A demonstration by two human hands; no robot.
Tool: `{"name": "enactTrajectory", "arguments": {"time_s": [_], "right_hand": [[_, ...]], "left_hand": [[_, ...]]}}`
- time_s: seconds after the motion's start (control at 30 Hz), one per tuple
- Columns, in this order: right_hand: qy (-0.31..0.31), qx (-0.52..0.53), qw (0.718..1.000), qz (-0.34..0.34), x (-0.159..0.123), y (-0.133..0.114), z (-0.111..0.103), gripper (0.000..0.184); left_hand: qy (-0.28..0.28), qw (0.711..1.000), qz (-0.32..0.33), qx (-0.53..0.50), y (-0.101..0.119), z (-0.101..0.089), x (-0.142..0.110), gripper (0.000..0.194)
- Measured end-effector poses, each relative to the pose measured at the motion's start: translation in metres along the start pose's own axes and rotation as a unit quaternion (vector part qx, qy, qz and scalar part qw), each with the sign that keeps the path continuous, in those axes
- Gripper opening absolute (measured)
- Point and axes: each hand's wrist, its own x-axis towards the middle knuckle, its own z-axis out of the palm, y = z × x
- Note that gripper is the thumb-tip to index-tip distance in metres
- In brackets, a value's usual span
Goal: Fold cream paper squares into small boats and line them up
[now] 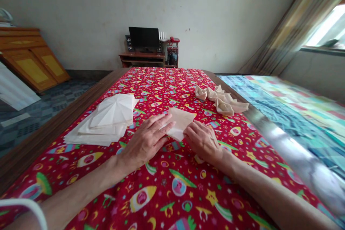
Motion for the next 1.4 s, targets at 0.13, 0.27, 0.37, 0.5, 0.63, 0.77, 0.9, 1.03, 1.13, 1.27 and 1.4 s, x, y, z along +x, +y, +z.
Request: {"name": "enactTrajectory", "arguments": {"time_s": [0.13, 0.27, 0.37, 0.5, 0.63, 0.77, 0.9, 1.03, 1.13, 1.27, 1.4], "right_hand": [[-0.05, 0.041, 0.998, -0.021, -0.003, -0.006, 0.005, 0.02], [-0.061, 0.141, 0.988, -0.017, -0.008, 0.002, 0.008, 0.02], [-0.052, 0.198, 0.979, 0.02, -0.015, 0.01, 0.009, 0.019], [-0.067, 0.256, 0.961, 0.078, -0.02, 0.015, 0.006, 0.017], [-0.055, 0.232, 0.967, 0.094, -0.02, 0.013, 0.0, 0.02], [-0.048, 0.141, 0.989, 0.022, -0.023, 0.007, -0.006, 0.023], [-0.094, 0.064, 0.992, -0.06, -0.028, 0.002, -0.01, 0.024], [-0.119, 0.032, 0.99, -0.063, -0.032, -0.001, -0.009, 0.023], [-0.142, 0.013, 0.988, -0.061, -0.034, -0.003, -0.008, 0.024], [-0.167, -0.005, 0.984, -0.062, -0.036, -0.005, -0.009, 0.029], [-0.197, -0.017, 0.979, -0.045, -0.034, -0.008, -0.013, 0.031]], "left_hand": [[-0.046, 0.997, 0.019, -0.055, 0.003, 0.018, -0.003, 0.025], [-0.059, 0.992, 0.003, -0.113, 0.002, 0.028, -0.003, 0.02], [-0.05, 0.987, -0.035, -0.145, 0.001, 0.029, -0.002, 0.02], [-0.048, 0.973, -0.106, -0.197, -0.001, 0.032, 0.0, 0.029], [-0.04, 0.969, -0.142, -0.196, -0.003, 0.036, 0.003, 0.025], [-0.05, 0.971, -0.16, -0.172, -0.003, 0.036, 0.007, 0.019], [-0.066, 0.969, -0.175, -0.161, 0.0, 0.035, 0.009, 0.018], [-0.068, 0.972, -0.172, -0.147, 0.002, 0.034, 0.01, 0.021], [-0.069, 0.975, -0.162, -0.135, 0.002, 0.034, 0.01, 0.023], [-0.071, 0.976, -0.162, -0.13, 0.0, 0.037, 0.009, 0.023], [-0.078, 0.972, -0.171, -0.141, -0.002, 0.037, 0.008, 0.023]]}}
